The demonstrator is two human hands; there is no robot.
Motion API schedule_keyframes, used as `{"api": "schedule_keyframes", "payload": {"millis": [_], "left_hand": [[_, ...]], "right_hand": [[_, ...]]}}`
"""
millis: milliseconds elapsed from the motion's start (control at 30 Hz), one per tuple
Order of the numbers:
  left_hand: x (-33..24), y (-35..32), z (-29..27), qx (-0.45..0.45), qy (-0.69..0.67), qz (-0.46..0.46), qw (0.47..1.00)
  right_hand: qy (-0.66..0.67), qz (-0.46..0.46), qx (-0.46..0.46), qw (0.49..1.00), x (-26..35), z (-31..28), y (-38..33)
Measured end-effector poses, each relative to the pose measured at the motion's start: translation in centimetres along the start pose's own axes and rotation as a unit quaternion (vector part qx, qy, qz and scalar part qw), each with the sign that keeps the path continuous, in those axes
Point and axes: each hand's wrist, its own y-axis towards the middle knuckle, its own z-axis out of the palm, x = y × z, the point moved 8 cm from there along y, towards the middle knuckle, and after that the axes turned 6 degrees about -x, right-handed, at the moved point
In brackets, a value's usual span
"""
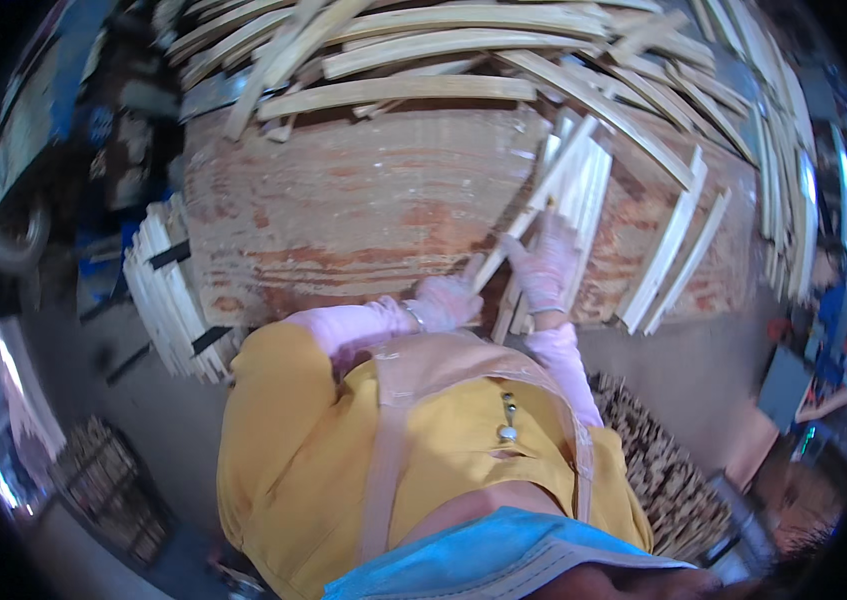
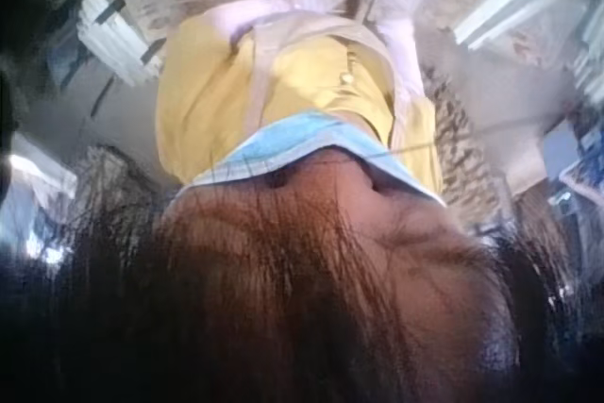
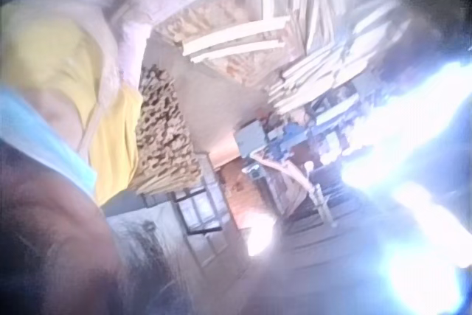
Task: The person sorts wooden planks by hand, picking them up from a pile and arranging them into a stack on a table.
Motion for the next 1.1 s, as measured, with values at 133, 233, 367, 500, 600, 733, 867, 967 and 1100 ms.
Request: {"api": "schedule_keyframes", "payload": {"millis": [133,233,367,500,600,733,867,967,1100], "left_hand": [[-2.8,2.3,0.8,-0.057,0.018,0.083,0.995],[-3.5,0.2,-3.5,0.014,0.013,0.118,0.993],[-1.1,3.8,-6.2,-0.238,0.051,0.242,0.939],[8.8,5.7,-20.7,-0.46,0.164,0.048,0.871],[14.4,4.6,-28.7,-0.517,0.223,-0.079,0.823],[17.2,6.5,-31.4,-0.495,0.208,-0.055,0.842],[17.5,5.9,-30.3,-0.519,0.216,0.001,0.827],[14.7,7.4,-29.1,-0.418,0.175,0.016,0.891],[15.3,9.3,-26.3,-0.475,-0.075,-0.019,0.877]], "right_hand": [[-0.021,0.012,-0.206,0.978,-4.9,1.8,1.1],[0.142,0.184,-0.029,0.972,-4.0,1.6,2.8],[0.392,0.148,-0.081,0.904,-6.2,0.7,-0.4],[0.212,0.047,-0.235,0.948,-6.3,1.7,-3.7],[0.21,0.054,-0.239,0.947,-6.6,2.4,-3.6],[0.298,0.129,-0.203,0.924,-6.2,2.6,-2.6],[0.194,0.096,-0.234,0.948,-4.5,2.6,-3.1],[0.225,0.083,-0.22,0.946,-4.5,1.9,-2.8],[0.283,0.055,-0.2,0.937,-4.1,-0.3,-0.3]]}}
